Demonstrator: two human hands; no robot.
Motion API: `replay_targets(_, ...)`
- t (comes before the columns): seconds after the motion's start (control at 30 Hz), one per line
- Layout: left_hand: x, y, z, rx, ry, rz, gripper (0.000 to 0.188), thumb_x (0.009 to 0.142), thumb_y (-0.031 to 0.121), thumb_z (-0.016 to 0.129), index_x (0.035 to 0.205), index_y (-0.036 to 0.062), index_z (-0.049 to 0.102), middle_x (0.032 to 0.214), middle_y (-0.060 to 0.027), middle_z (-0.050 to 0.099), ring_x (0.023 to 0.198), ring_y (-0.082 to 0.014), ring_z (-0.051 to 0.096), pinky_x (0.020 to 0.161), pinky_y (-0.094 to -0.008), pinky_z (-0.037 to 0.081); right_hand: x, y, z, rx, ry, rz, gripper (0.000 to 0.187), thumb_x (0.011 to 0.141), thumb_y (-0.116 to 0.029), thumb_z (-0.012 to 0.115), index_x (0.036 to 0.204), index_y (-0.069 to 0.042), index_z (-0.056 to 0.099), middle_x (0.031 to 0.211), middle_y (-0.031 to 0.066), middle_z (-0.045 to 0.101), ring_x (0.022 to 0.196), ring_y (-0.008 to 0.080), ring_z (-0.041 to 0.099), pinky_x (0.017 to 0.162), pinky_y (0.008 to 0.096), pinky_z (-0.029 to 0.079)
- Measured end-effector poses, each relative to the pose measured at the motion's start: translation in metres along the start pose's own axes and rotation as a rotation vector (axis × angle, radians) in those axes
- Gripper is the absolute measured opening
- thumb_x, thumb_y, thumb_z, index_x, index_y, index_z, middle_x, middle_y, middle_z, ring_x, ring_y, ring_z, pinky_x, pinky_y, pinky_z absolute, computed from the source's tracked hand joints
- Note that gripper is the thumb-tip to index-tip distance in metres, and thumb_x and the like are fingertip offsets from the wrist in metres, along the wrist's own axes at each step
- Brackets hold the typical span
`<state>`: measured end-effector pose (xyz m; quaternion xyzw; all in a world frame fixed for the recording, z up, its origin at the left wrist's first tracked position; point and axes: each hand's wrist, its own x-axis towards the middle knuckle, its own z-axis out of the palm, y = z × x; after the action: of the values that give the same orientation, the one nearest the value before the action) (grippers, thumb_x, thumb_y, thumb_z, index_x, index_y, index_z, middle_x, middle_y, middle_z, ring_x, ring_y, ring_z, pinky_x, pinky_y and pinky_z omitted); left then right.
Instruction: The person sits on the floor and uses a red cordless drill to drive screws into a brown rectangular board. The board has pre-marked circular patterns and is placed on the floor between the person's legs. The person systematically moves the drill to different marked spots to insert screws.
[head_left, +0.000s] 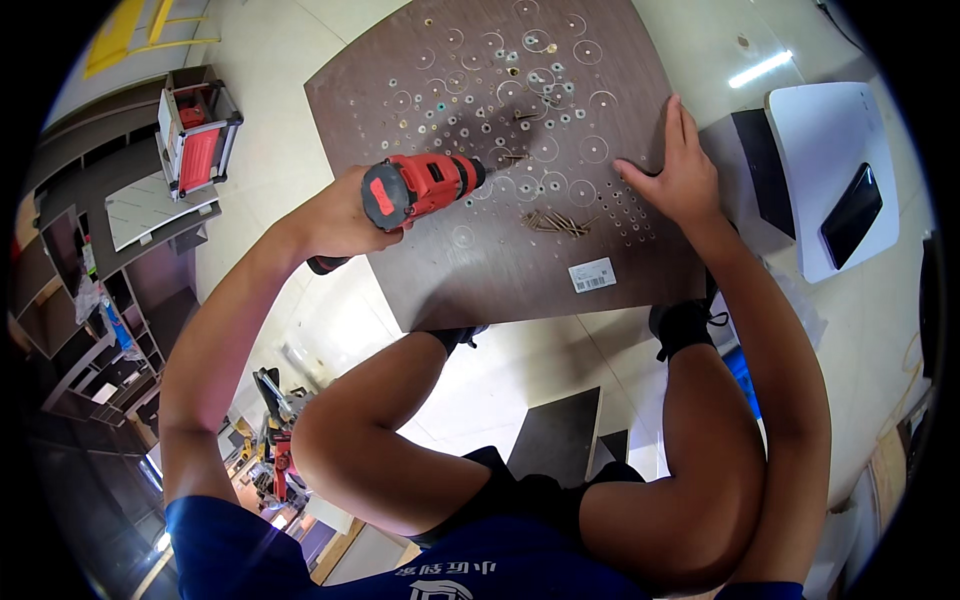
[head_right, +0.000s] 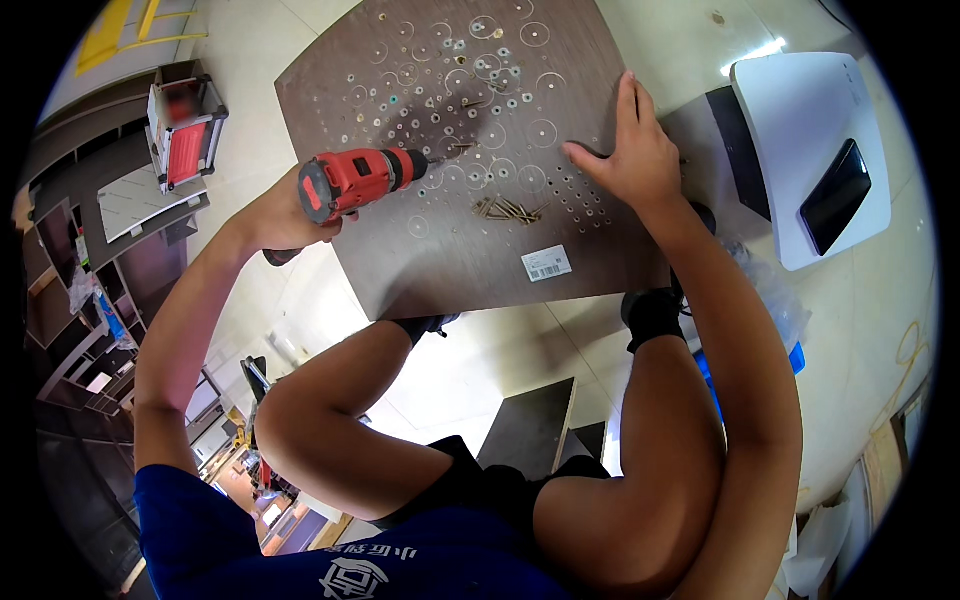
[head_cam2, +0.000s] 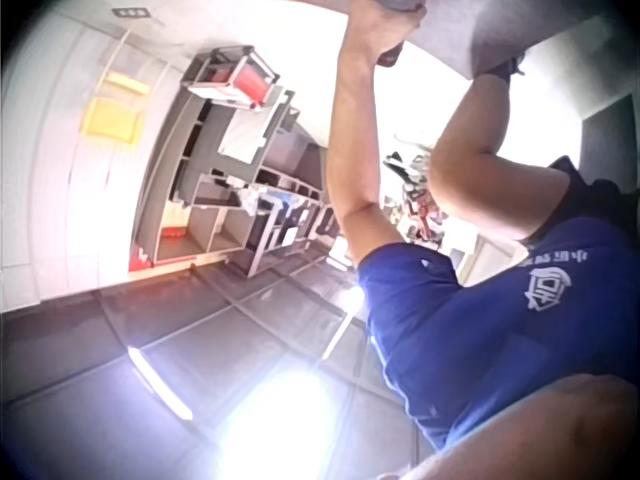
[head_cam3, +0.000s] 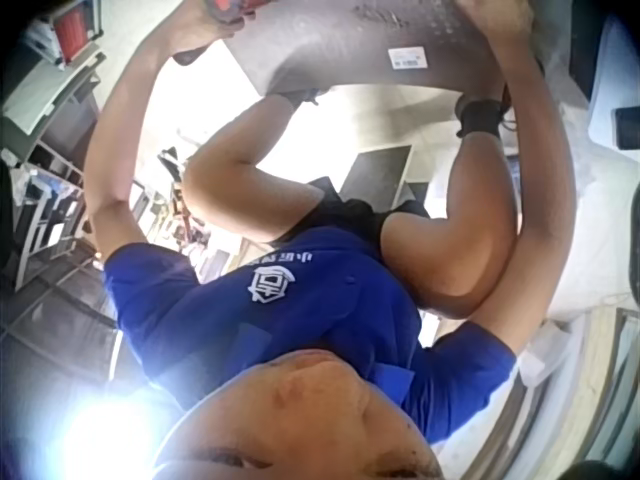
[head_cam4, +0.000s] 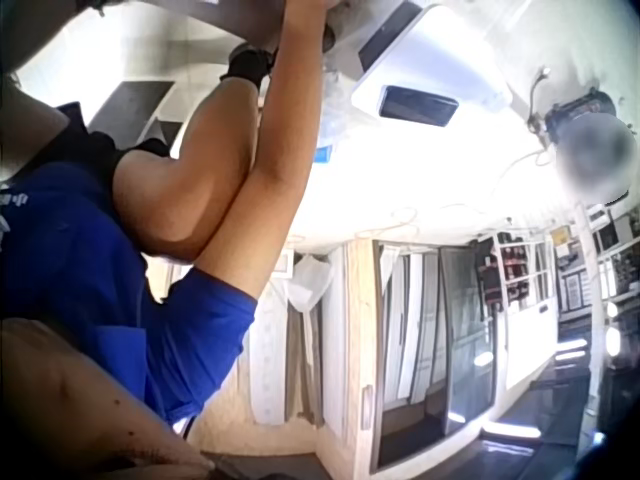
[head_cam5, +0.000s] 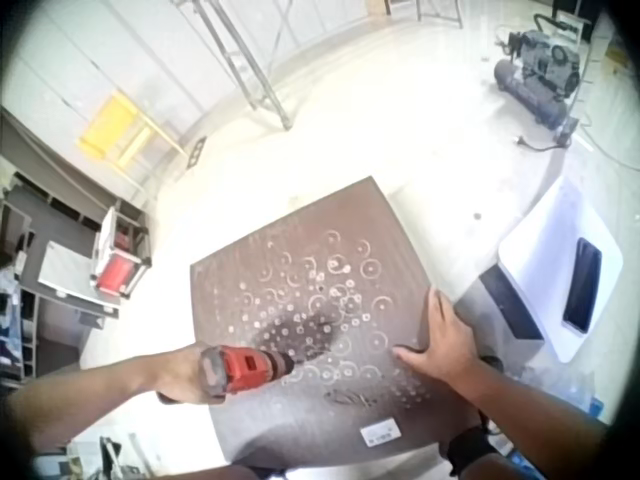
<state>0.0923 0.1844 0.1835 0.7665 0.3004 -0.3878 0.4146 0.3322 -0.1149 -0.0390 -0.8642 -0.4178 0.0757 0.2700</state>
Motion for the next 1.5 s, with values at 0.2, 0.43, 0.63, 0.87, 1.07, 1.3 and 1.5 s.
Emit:
replay_targets(0.2, 0.002, 0.001, 0.0, 0.081, 0.006, 0.031, 0.042, 0.076, -0.001, 0.067, 0.117, 0.0027, 0.059, 0.094, -0.0065, 0.07, 0.085, -0.0175, 0.065, 0.083, -0.0333, 0.054, 0.0, -0.003, -0.003, 0.002, -0.017, 0.014, 0.12, 0.076, -0.061, 0.082, 0.16, 0.004, 0.025, 0.153, 0.0263, 0.046, 0.123, 0.0466, 0.063, 0.093, 0.0505, 0.058)
replay_targets(0.43, 0.002, 0.026, 0.002, 0.111, 0.055, -0.049, 0.033, 0.076, 0.004, 0.067, 0.108, 0.0004, 0.062, 0.084, -0.0123, 0.066, 0.076, -0.0236, 0.061, 0.076, -0.0371, 0.054, -0.001, 0.001, 0.0, -0.009, 0.0, 0.001, 0.121, 0.076, -0.062, 0.083, 0.161, 0.003, 0.025, 0.153, 0.0255, 0.046, 0.121, 0.0467, 0.064, 0.092, 0.0504, 0.059)
replay_targets(0.63, 0.007, 0.047, -0.005, 0.302, -0.038, -0.021, 0.031, 0.076, 0.002, 0.069, 0.107, 0.0025, 0.062, 0.082, -0.0083, 0.066, 0.073, -0.0203, 0.06, 0.074, -0.0347, 0.053, 0.001, -0.006, -0.009, 0.005, -0.072, 0.063, 0.12, 0.078, -0.059, 0.083, 0.162, 0.002, 0.023, 0.155, 0.0265, 0.045, 0.129, 0.0469, 0.059, 0.099, 0.0492, 0.056)
replay_targets(0.87, 0.001, 0.043, 0.0, 0.191, 0.018, 0.018, 0.03, 0.075, 0.002, 0.07, 0.104, 0.0018, 0.062, 0.08, -0.0051, 0.063, 0.073, -0.017, 0.058, 0.073, -0.0342, 0.053, -0.001, -0.002, -0.002, -0.019, 0.0, 0.006, 0.119, 0.077, -0.06, 0.082, 0.16, 0.003, 0.026, 0.153, 0.024, 0.047, 0.119, 0.0449, 0.066, 0.09, 0.0489, 0.06)
replay_targets(1.07, 0.003, 0.028, 0.002, 0.211, 0.04, 0.045, 0.029, 0.076, 0.003, 0.071, 0.104, 0.0023, 0.062, 0.08, -0.0044, 0.062, 0.074, -0.0151, 0.057, 0.073, -0.0332, 0.053, -0.001, -0.001, -0.001, -0.009, 0.001, 0.014, 0.118, 0.077, -0.061, 0.082, 0.16, 0.002, 0.027, 0.154, 0.0229, 0.046, 0.119, 0.0444, 0.066, 0.09, 0.0489, 0.06)
replay_targets(1.3, 0.001, 0.033, 0.002, 0.186, 0.051, 0.032, 0.027, 0.077, 0.001, 0.069, 0.102, 0.0019, 0.062, 0.079, -0.0043, 0.061, 0.073, -0.015, 0.056, 0.071, -0.0333, 0.052, -0.001, 0.0, -0.001, -0.031, -0.01, 0.04, 0.119, 0.076, -0.063, 0.082, 0.16, 0.001, 0.028, 0.154, 0.0209, 0.046, 0.118, 0.0441, 0.066, 0.089, 0.0498, 0.06)
replay_targets(1.5, -0.004, 0.036, 0.001, 0.192, 0.038, 0.014, 0.023, 0.077, 0.001, 0.067, 0.099, 0.0023, 0.061, 0.076, -0.0042, 0.06, 0.071, -0.0148, 0.056, 0.071, -0.033, 0.052, 0.002, -0.005, -0.001, -0.009, -0.017, 0.034, 0.118, 0.076, -0.063, 0.082, 0.16, 0.001, 0.028, 0.153, 0.0219, 0.047, 0.116, 0.0438, 0.067, 0.088, 0.0491, 0.06)
